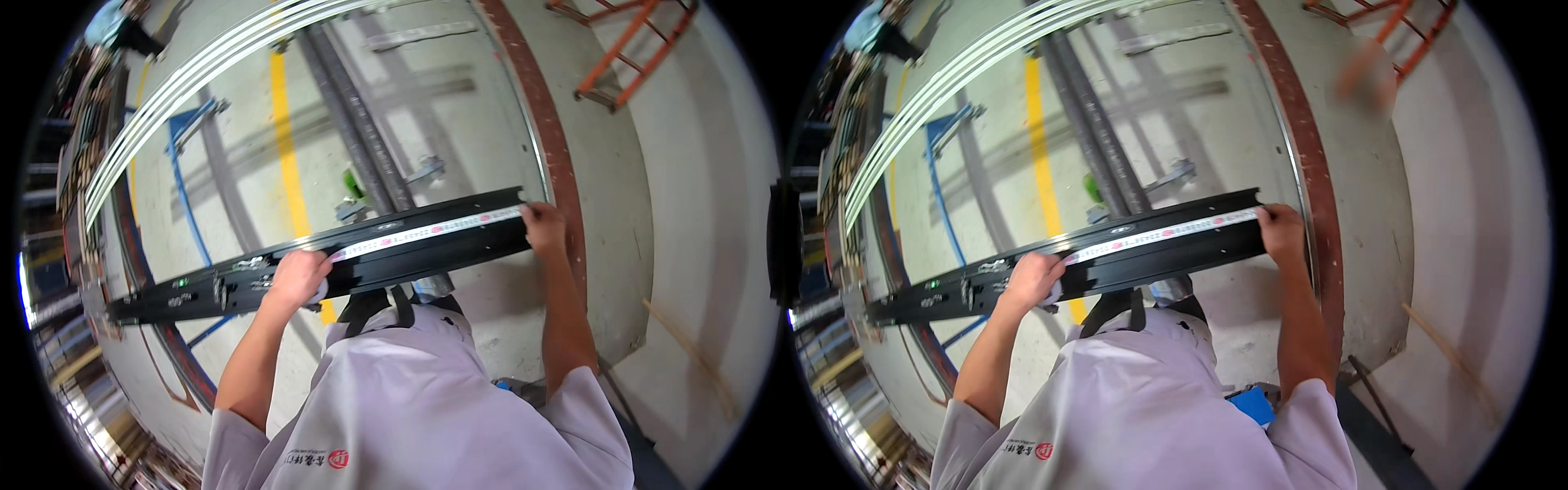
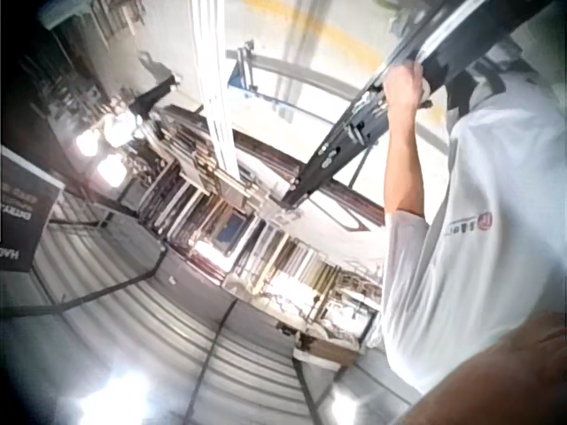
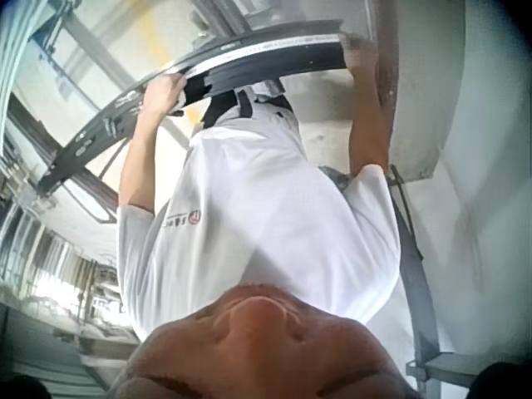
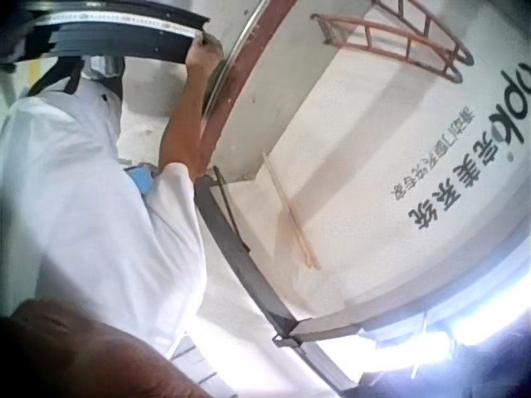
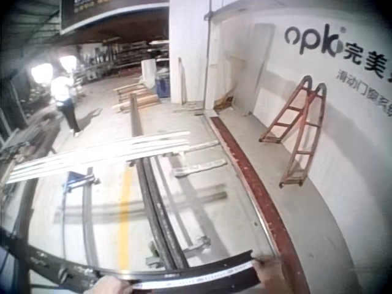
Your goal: The person measures lengths of black metal components using a tape measure, marks a location with a pencil, and then assists another person in moving large framed glass panels and a wooden-textured door panel across the fabrication floor.
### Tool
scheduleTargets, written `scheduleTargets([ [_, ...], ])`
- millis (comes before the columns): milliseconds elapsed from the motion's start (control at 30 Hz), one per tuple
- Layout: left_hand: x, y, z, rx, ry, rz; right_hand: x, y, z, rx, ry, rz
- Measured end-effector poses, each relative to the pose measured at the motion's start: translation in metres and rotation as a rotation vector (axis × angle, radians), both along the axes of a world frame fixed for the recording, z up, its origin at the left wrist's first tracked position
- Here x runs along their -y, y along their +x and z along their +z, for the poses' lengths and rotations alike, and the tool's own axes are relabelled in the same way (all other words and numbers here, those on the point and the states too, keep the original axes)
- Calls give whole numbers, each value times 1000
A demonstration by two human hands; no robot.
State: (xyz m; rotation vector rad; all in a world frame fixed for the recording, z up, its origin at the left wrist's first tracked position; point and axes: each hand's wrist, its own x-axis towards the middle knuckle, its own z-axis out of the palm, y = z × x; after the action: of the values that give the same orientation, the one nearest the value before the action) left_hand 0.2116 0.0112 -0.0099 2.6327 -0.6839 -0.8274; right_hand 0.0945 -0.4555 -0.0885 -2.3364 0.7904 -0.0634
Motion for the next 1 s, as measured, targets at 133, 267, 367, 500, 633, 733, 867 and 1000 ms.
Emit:
scheduleTargets([
  [133,1,-2,-7,36,94,22,-28,18,36,28,-249,18],
  [267,4,-3,-7,55,116,30,-124,43,101,-158,26,510],
  [367,11,0,-8,88,137,-24,-188,55,103,-286,15,773],
  [500,14,-4,-6,87,132,-25,-220,66,91,-391,62,836],
  [633,14,-4,-7,67,162,-4,-220,75,85,-478,59,779],
  [733,15,-5,-7,53,166,17,-198,72,85,-546,18,690],
  [867,15,-5,-7,75,157,-1,-153,58,83,-440,5,599],
  [1000,15,-4,-6,81,163,-12,-137,56,79,-403,8,572],
])
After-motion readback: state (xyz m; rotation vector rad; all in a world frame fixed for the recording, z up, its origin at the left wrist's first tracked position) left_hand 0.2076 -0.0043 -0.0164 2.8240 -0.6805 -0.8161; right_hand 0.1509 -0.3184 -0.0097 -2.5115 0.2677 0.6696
